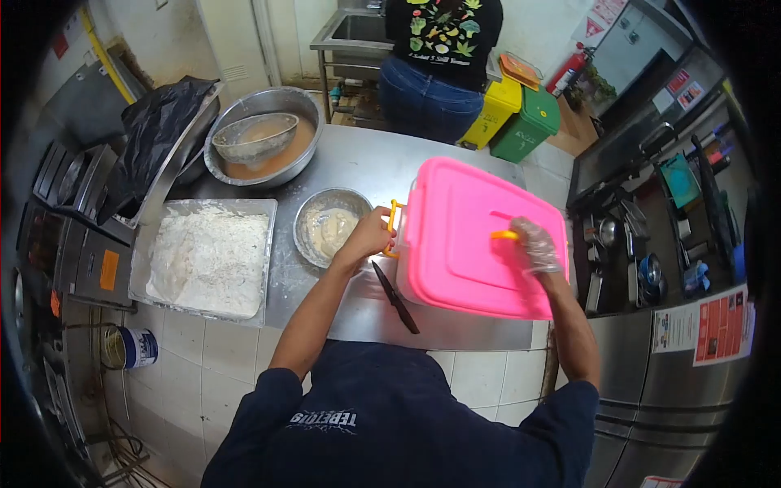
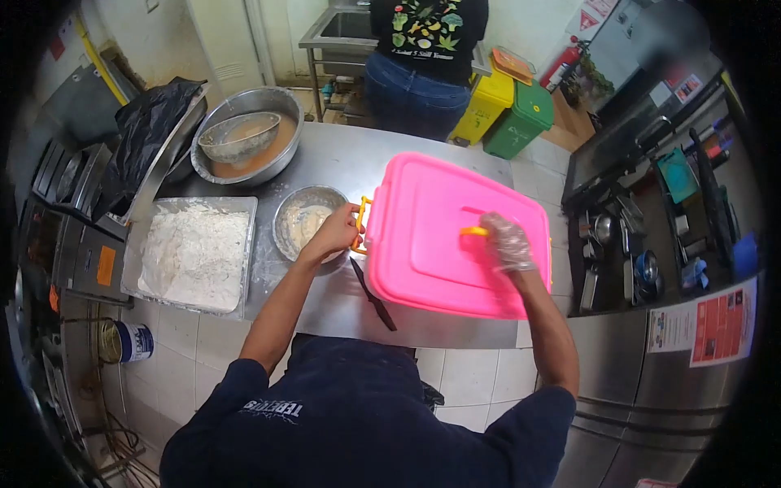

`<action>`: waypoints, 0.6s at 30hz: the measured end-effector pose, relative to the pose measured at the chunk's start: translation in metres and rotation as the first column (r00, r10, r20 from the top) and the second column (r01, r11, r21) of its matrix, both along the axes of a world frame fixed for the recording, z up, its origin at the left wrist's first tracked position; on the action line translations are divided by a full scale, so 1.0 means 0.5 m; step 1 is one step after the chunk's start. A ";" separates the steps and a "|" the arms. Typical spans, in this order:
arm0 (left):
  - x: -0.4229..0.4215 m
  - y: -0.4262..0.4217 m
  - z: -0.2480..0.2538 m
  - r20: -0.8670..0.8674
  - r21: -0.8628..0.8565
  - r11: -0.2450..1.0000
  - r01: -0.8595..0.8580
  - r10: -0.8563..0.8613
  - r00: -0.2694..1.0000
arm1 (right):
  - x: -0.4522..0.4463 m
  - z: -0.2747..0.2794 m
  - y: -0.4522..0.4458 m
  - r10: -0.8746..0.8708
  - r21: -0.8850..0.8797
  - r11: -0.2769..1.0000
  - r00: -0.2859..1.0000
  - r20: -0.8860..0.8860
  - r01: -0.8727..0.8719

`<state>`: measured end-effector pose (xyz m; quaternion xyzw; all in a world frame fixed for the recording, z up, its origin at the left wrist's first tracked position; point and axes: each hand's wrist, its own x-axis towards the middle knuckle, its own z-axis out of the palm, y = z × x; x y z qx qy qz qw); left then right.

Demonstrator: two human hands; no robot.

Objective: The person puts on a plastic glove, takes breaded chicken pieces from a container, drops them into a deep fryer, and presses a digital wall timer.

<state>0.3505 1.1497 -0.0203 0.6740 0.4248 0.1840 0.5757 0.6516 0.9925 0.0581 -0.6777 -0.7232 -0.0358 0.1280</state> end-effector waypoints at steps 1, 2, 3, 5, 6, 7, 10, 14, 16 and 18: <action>-0.006 0.003 -0.021 0.081 -0.113 0.993 -0.020 0.029 0.996 | 0.021 0.008 -0.005 0.021 0.136 0.991 0.991 -0.129 -0.004; -0.009 0.004 -0.049 0.160 -0.228 0.973 -0.029 0.066 0.985 | 0.045 0.021 -0.010 0.029 0.127 0.992 0.991 -0.134 -0.012; -0.006 0.006 -0.066 0.144 -0.210 0.977 -0.019 0.050 0.988 | 0.074 0.041 -0.012 -0.015 0.121 0.992 0.987 -0.161 0.035; 0.001 -0.004 -0.088 0.189 -0.272 0.959 -0.081 0.135 0.973 | 0.118 0.069 -0.008 -0.080 0.066 0.975 0.616 -0.784 0.210; 0.009 -0.009 -0.090 0.227 -0.331 0.934 -0.134 0.216 0.950 | 0.139 0.083 -0.005 -0.034 -0.046 0.959 -0.048 -0.998 0.279; 0.013 -0.009 -0.094 0.210 -0.290 0.946 -0.148 0.214 0.954 | 0.174 0.111 -0.018 0.032 0.058 0.981 0.143 -0.989 0.184; 0.024 -0.013 -0.132 0.257 -0.116 0.938 -0.326 0.345 0.903 | 0.218 0.182 -0.050 0.092 0.174 0.970 0.406 -0.909 0.170; 0.036 -0.035 -0.078 0.275 0.131 0.931 -0.341 0.297 0.915 | 0.250 0.246 -0.094 0.005 0.246 0.907 0.575 -0.818 0.343; 0.035 -0.037 -0.055 0.264 0.096 0.960 -0.264 0.231 0.936 | 0.261 0.265 -0.110 -0.042 0.278 0.879 0.646 -0.763 0.387; 0.037 -0.044 -0.033 0.238 0.111 0.967 -0.228 0.196 0.951 | 0.264 0.277 -0.116 -0.084 0.305 0.860 0.703 -0.706 0.409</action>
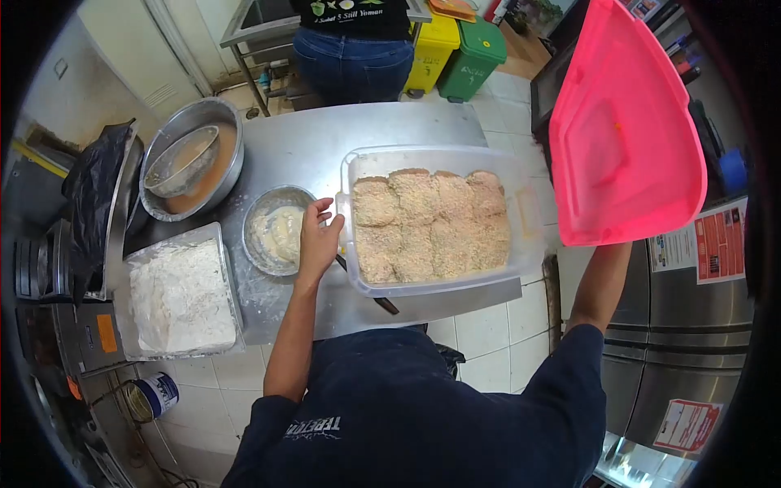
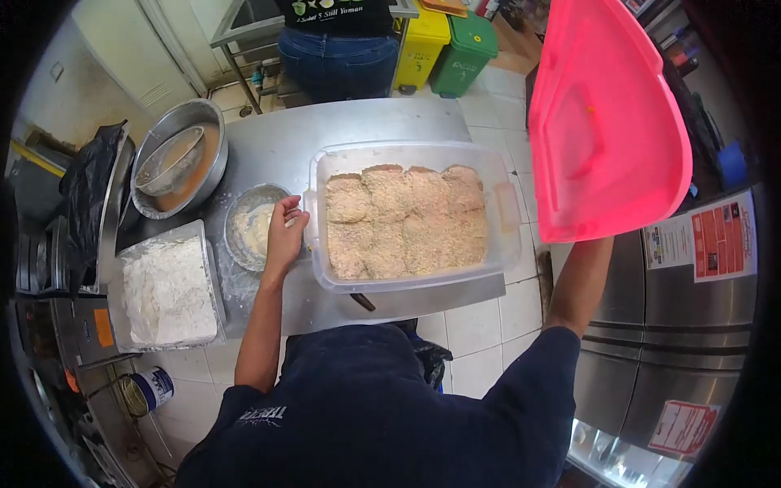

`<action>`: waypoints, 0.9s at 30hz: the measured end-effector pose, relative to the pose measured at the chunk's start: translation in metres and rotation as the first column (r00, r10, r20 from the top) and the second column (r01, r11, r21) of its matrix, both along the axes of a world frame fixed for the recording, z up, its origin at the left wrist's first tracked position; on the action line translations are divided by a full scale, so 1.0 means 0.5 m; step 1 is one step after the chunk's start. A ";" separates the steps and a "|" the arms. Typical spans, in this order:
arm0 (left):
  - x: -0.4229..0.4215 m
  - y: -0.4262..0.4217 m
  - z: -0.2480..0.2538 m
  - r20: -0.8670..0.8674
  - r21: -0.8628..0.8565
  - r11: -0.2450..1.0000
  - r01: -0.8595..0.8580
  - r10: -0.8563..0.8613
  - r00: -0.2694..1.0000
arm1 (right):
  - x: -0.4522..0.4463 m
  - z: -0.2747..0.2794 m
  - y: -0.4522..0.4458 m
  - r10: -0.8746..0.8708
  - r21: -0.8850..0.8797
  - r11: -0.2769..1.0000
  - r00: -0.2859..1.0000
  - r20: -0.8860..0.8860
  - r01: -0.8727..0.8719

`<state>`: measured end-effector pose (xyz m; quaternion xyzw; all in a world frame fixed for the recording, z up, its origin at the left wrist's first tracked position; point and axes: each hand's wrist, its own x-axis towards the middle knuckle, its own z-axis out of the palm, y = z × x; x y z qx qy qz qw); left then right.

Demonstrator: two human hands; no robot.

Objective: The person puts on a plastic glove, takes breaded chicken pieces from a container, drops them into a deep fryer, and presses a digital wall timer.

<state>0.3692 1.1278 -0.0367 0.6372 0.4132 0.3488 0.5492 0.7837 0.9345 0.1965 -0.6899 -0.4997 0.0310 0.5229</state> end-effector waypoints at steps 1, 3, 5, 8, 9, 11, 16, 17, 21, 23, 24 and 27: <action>0.001 -0.001 0.005 -0.023 0.019 1.000 0.017 -0.017 1.000 | 0.000 0.006 0.002 -0.017 -0.004 1.000 0.999 0.043 0.017; -0.001 -0.012 0.005 -0.015 -0.034 0.999 0.036 -0.037 0.999 | 0.000 0.024 0.022 -0.041 -0.009 0.999 0.990 0.134 0.042; -0.011 -0.021 -0.009 0.036 -0.191 0.976 0.107 -0.102 0.994 | -0.001 0.043 0.064 -0.052 -0.013 0.998 0.971 0.233 0.056; -0.014 -0.039 -0.041 -0.018 -0.043 0.981 0.191 -0.192 0.981 | -0.008 0.070 0.178 -0.020 -0.043 0.998 0.909 0.416 0.041; -0.015 -0.042 -0.020 0.003 0.002 0.983 0.184 -0.184 0.983 | -0.019 0.069 0.219 -0.001 -0.046 0.999 0.882 0.471 0.025; -0.016 -0.038 -0.021 -0.049 0.031 0.981 0.193 -0.191 0.980 | -0.049 0.050 0.313 0.041 -0.095 0.995 0.849 0.527 0.011; -0.026 -0.059 0.044 -0.255 0.029 0.973 0.229 -0.214 0.943 | 0.000 -0.128 0.567 0.363 -0.373 0.913 0.751 0.552 -0.167; -0.033 -0.070 0.046 -0.251 0.041 0.975 0.218 -0.201 0.947 | 0.003 -0.185 0.605 0.411 -0.465 0.872 0.740 0.532 -0.150; -0.060 -0.118 0.053 -0.172 0.010 0.983 0.182 -0.178 0.969 | -0.078 -0.290 0.662 0.536 -0.773 0.615 0.636 0.555 0.156; -0.066 -0.122 0.063 -0.163 -0.051 0.985 0.164 -0.171 0.972 | -0.088 -0.385 0.683 0.589 -0.798 0.563 0.572 0.571 0.217; -0.067 -0.123 0.066 -0.164 -0.073 0.983 0.170 -0.180 0.970 | -0.103 -0.417 0.675 0.632 -0.842 0.513 0.592 0.500 0.163; -0.069 -0.121 0.059 -0.188 -0.101 0.978 0.184 -0.200 0.962 | -0.125 -0.507 0.662 0.726 -0.888 0.459 0.564 0.394 0.029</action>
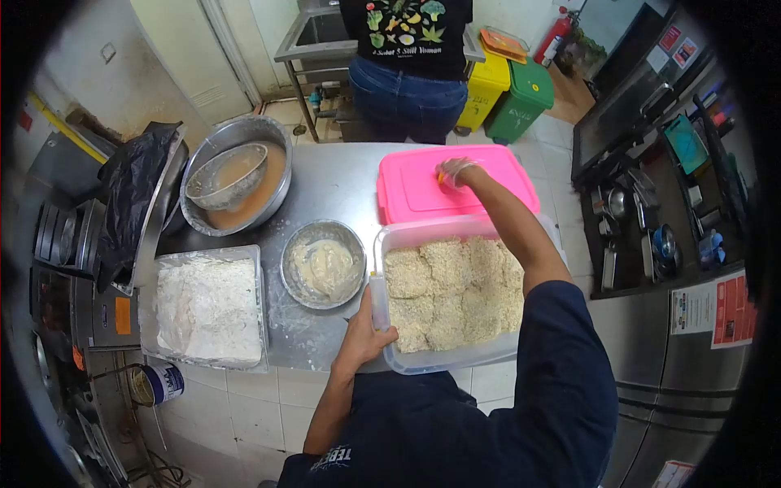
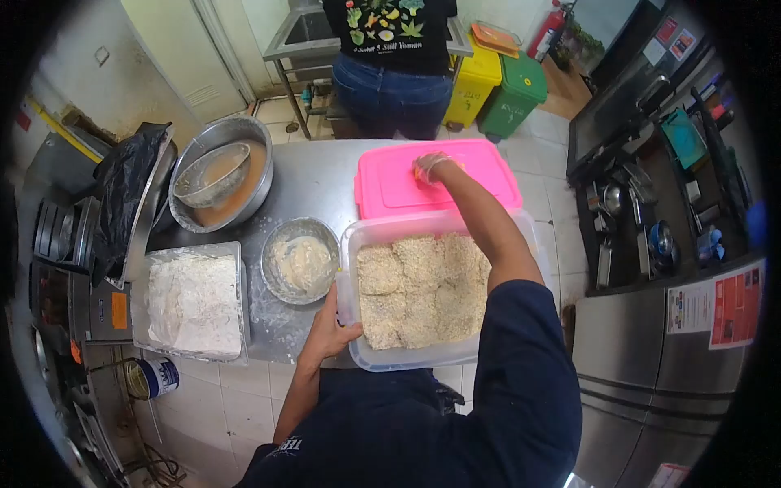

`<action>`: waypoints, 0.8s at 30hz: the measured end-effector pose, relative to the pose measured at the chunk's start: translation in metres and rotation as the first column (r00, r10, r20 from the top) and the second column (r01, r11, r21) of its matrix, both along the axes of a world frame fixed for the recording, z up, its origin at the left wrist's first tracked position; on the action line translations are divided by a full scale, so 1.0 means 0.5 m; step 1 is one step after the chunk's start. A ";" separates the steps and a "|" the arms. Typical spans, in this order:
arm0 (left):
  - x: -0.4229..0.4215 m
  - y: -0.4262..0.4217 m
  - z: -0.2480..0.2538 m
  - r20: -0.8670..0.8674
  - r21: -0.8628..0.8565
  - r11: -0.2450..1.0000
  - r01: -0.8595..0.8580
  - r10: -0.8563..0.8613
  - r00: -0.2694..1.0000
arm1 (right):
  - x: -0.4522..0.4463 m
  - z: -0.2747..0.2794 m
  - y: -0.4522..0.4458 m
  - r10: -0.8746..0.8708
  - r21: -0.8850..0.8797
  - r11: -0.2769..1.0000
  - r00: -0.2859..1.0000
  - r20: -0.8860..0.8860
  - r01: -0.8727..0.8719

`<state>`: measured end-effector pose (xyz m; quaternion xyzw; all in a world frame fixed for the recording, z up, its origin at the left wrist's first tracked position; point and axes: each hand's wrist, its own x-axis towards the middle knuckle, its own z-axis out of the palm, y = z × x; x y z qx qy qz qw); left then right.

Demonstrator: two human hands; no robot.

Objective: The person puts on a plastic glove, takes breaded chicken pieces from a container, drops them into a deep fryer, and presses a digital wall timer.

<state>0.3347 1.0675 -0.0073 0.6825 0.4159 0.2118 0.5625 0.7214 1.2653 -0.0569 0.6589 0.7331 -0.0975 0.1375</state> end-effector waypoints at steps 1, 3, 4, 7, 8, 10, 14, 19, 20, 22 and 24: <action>0.001 0.003 -0.004 -0.021 0.007 1.000 0.015 -0.015 1.000 | -0.002 -0.037 -0.013 0.083 0.004 0.997 0.996 -0.043 -0.083; -0.003 0.001 -0.016 -0.008 0.030 0.999 0.042 -0.041 0.999 | 0.015 -0.106 0.016 0.051 -0.315 0.943 0.983 -0.175 -0.105; 0.000 0.003 -0.022 0.030 0.088 0.995 0.036 -0.039 0.999 | 0.057 -0.169 0.062 0.026 -0.313 0.944 0.968 -0.248 -0.106; -0.001 0.007 -0.030 0.038 -0.009 0.999 0.048 -0.048 0.998 | -0.034 0.067 -0.036 0.087 -0.217 0.972 0.996 -0.015 -0.088; 0.001 0.009 -0.027 0.039 -0.003 0.998 0.061 -0.061 0.997 | -0.058 0.127 -0.067 0.082 -0.221 0.972 0.997 -0.014 -0.083; 0.000 0.008 -0.037 0.058 -0.005 0.998 0.062 -0.062 0.996 | -0.096 0.200 -0.116 -0.152 0.063 0.986 0.987 -0.051 0.155; 0.000 0.009 -0.031 0.030 -0.023 0.998 0.066 -0.066 0.997 | -0.190 0.260 -0.273 -0.279 -0.390 0.893 0.956 -0.087 0.225; -0.002 0.008 -0.029 0.032 0.025 0.996 0.085 -0.086 0.996 | -0.236 0.134 -0.406 -0.528 -0.116 0.840 0.750 -0.399 0.530; -0.001 0.009 -0.027 0.021 0.033 0.996 0.079 -0.079 0.997 | -0.279 0.211 -0.414 -0.621 -0.210 0.772 0.641 -0.451 0.600; -0.001 0.009 -0.025 0.041 0.014 0.997 0.077 -0.078 0.996 | -0.279 0.109 -0.407 -0.575 -0.047 0.760 0.637 -0.513 0.648; 0.001 0.006 -0.023 0.067 -0.004 0.997 0.083 -0.083 0.994 | -0.259 0.063 -0.399 -0.524 0.118 0.714 0.639 -0.563 0.690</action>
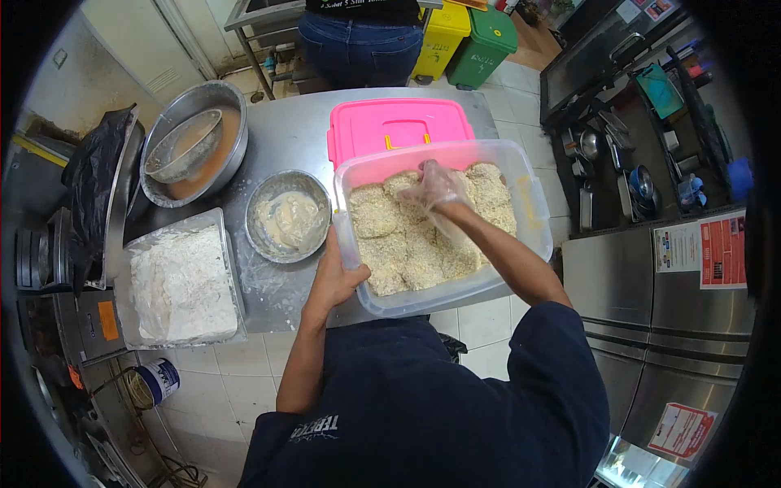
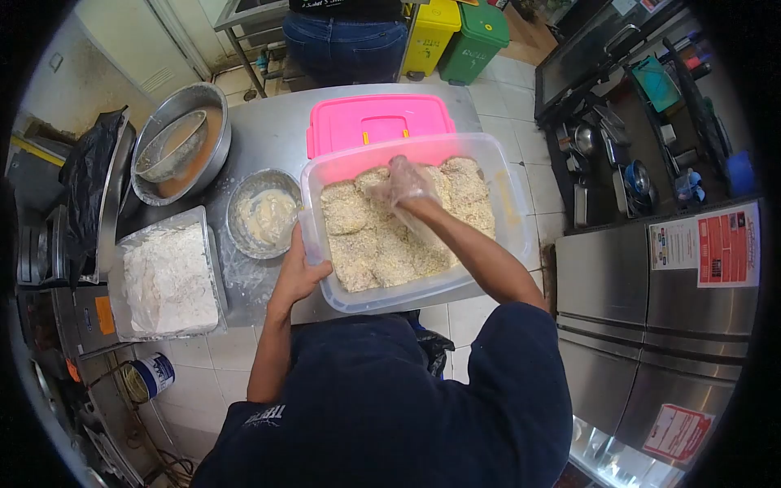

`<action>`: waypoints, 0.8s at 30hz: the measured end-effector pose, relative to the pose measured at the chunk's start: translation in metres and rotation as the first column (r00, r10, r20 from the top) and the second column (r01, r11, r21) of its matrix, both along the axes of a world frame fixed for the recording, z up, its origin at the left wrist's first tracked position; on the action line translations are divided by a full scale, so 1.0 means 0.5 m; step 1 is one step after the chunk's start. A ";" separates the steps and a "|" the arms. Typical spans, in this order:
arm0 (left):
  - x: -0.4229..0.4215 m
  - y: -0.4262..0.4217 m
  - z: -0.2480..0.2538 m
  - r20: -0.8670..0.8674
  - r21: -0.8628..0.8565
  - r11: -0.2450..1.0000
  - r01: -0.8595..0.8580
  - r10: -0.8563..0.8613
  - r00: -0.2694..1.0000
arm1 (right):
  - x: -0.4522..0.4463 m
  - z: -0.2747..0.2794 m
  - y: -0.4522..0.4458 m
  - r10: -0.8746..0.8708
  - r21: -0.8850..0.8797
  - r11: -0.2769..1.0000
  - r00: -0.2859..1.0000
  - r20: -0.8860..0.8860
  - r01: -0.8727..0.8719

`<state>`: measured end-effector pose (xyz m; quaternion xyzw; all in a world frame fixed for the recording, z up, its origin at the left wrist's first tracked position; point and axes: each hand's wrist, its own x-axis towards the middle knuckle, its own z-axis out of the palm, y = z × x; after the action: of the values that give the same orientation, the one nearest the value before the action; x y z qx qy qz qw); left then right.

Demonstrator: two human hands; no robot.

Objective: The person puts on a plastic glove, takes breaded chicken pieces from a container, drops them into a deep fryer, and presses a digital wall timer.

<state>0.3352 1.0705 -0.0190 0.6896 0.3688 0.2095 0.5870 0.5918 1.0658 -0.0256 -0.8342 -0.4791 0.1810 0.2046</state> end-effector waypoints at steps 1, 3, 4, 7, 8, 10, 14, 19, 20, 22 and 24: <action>0.000 0.000 -0.001 0.009 0.010 1.000 0.001 -0.001 1.000 | 0.024 -0.001 0.012 0.058 -0.098 0.993 0.998 -0.017 -0.060; -0.004 0.002 -0.009 0.019 0.028 1.000 0.004 -0.004 1.000 | 0.027 0.010 0.019 0.112 -0.186 0.976 0.993 -0.038 -0.117; -0.003 0.002 -0.023 0.039 0.036 0.999 -0.005 0.004 0.999 | 0.023 0.013 0.020 0.101 -0.189 0.977 0.995 -0.012 -0.102; -0.002 0.000 0.001 0.073 0.041 0.999 -0.010 0.007 0.997 | -0.008 0.028 0.012 0.104 -0.193 0.977 0.994 0.044 -0.093; 0.000 0.001 0.012 0.083 0.043 0.999 0.002 -0.005 0.997 | -0.013 0.031 0.011 0.108 -0.187 0.978 0.992 0.070 -0.093; -0.002 0.005 0.003 0.059 0.027 1.000 0.005 -0.007 0.998 | 0.019 -0.004 0.010 0.174 -0.152 0.975 0.981 0.089 -0.159; 0.002 0.012 -0.030 0.096 0.058 0.998 0.006 -0.011 0.995 | 0.067 -0.044 0.004 0.166 0.069 0.984 0.986 -0.024 -0.164; 0.001 0.017 -0.013 0.051 -0.004 1.000 0.013 -0.013 0.999 | 0.088 0.156 -0.018 0.283 -0.257 0.899 0.918 -0.277 -0.355; 0.000 0.015 -0.005 0.048 -0.048 0.999 0.014 -0.011 0.999 | 0.100 0.196 -0.027 0.306 -0.404 0.809 0.893 -0.330 -0.426; -0.001 0.020 0.012 0.008 -0.107 0.994 0.021 -0.020 1.000 | 0.141 0.195 -0.055 0.300 -0.327 0.816 0.832 -0.466 -0.477; 0.000 0.021 0.012 -0.030 -0.159 0.987 0.035 -0.040 0.999 | 0.170 0.170 -0.063 0.275 -0.335 0.817 0.827 -0.489 -0.470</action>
<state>0.3352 1.0812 -0.0128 0.6509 0.3810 0.1569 0.6376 0.6767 1.0342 0.0595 -0.6861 -0.5273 0.4967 0.0675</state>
